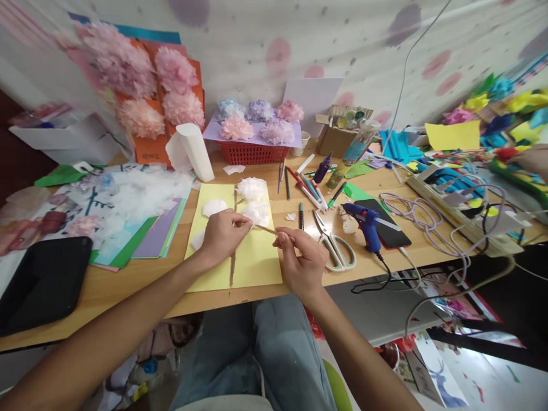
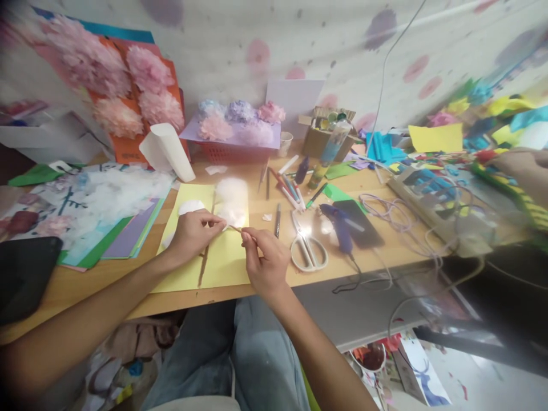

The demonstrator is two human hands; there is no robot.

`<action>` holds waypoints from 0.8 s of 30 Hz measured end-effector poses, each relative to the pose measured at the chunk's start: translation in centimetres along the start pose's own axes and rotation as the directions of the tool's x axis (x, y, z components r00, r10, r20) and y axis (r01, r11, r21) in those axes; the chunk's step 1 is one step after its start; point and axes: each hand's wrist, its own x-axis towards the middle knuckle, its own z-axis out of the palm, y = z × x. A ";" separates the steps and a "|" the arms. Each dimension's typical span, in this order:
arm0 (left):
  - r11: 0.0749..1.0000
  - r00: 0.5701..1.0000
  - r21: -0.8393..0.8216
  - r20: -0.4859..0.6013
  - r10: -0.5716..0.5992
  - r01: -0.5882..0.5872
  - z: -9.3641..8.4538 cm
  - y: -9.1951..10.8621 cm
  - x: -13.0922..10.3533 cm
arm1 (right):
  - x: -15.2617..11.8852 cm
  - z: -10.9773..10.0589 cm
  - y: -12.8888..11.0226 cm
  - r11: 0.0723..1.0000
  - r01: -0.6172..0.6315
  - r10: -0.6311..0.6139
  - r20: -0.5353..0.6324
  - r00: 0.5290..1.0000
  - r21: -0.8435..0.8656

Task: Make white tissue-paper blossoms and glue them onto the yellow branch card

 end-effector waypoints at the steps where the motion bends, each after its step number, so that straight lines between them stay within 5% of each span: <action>1: 1.000 1.000 -0.002 0.002 -0.001 0.001 0.0 0.0 0.0 | 0.0 0.1 0.0 1.000 0.007 -0.007 0.004 1.000 0.003; 15: 0.999 0.997 -0.008 0.064 -0.047 0.048 -0.7 0.1 -0.1 | 4.1 0.8 -0.9 0.991 0.032 -0.004 0.210 0.978 -0.133; 24: 0.873 0.980 0.449 0.142 0.139 -0.188 -1.3 -0.3 -0.9 | 9.2 2.7 -2.3 0.954 0.125 0.000 0.421 0.907 -0.271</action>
